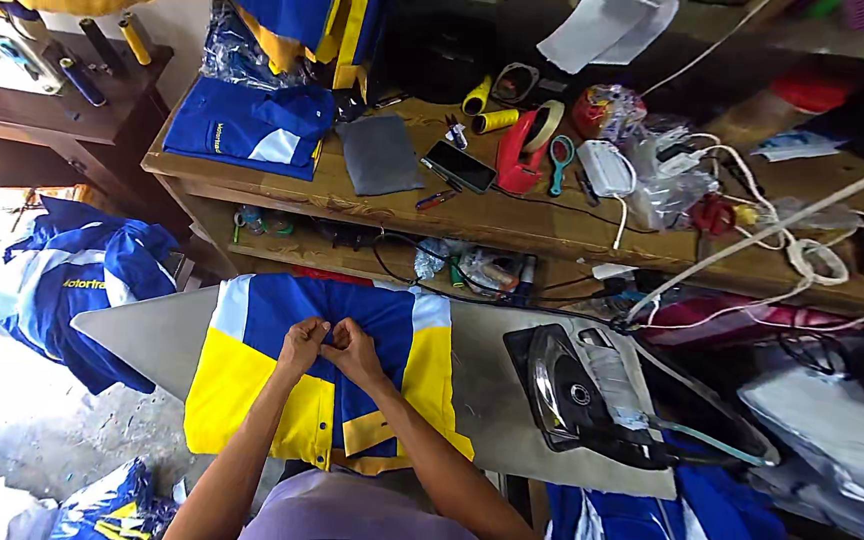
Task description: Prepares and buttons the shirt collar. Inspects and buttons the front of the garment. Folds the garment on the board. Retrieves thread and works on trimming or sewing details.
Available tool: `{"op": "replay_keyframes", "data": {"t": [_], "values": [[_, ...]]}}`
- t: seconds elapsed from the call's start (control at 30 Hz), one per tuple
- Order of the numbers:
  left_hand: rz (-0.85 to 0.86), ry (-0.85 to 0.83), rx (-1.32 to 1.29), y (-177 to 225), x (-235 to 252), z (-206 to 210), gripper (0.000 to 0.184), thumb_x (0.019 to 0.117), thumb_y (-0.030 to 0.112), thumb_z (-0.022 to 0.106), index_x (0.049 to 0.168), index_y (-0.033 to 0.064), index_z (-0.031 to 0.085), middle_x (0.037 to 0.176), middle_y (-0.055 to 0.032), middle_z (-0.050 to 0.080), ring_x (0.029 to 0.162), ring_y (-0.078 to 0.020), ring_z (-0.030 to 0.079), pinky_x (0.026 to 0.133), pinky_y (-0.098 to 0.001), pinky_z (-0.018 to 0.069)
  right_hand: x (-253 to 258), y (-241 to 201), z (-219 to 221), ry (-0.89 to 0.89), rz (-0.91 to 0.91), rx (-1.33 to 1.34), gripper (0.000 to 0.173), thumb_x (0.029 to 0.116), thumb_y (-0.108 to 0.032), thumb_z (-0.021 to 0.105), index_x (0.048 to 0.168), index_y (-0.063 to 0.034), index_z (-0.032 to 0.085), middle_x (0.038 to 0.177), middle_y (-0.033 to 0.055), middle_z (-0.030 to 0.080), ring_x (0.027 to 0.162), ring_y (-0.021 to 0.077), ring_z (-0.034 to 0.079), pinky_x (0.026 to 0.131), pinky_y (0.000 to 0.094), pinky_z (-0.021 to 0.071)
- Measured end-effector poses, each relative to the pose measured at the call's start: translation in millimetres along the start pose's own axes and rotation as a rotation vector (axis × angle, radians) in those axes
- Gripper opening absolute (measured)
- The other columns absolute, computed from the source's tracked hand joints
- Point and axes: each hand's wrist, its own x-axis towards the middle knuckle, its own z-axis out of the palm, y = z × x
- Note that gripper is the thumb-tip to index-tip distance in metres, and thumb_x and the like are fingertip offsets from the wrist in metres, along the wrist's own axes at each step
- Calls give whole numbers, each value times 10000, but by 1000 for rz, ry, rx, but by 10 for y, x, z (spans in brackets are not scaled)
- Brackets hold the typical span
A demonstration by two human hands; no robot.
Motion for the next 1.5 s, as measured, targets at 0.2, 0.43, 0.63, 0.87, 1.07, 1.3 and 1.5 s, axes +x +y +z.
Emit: {"op": "replay_keyframes", "data": {"t": [0.2,0.43,0.63,0.87,1.07,1.3,1.5], "values": [[133,-282,431,625,330,-228,382,1064,334,515,1003,27,734,908,-108,715,874,-213,678,868,-468,535,97,134,-135,-84,22,48,348,950,-274,701,1106,37,675,850,106,701,777,176,668,785,386,560],[341,39,543,1568,1362,-159,264,1055,177,557,1195,9,705,1158,-195,706,1071,-335,693,980,-541,534,-4,230,-301,-129,84,118,250,996,-226,650,1042,11,718,891,110,701,815,149,651,804,354,539],[689,-122,681,1938,1949,984,303,1037,198,601,1288,45,676,1274,-187,672,1223,-366,625,1049,-544,500,-89,320,-253,-59,61,234,226,988,-215,654,978,1,719,833,64,676,771,94,622,758,297,525],[468,-225,1138,2110,2217,1499,285,1017,121,590,1263,-4,661,1430,-220,550,1324,-430,527,980,-574,526,-29,310,-253,-95,106,300,232,960,-160,688,1100,24,700,933,105,712,830,112,668,813,303,560],[294,-248,753,2133,1879,984,291,1047,149,505,1207,-49,646,1239,-270,648,1180,-427,635,976,-603,515,17,144,-313,-143,273,553,114,988,-99,636,1017,10,655,866,63,650,754,128,637,700,311,569],[63,-315,-152,967,411,17,292,1106,198,372,1213,-16,540,891,-109,658,714,-171,636,671,-344,558,17,211,-332,-156,339,744,96,1030,-46,554,1027,14,629,878,58,658,773,133,648,758,317,582],[-179,-200,-210,128,-541,307,273,1052,223,568,1210,1,554,886,-48,620,673,-107,608,620,-267,543,24,261,-324,-153,283,758,112,1037,-39,538,1002,18,628,854,60,667,768,131,653,759,308,579]]}}
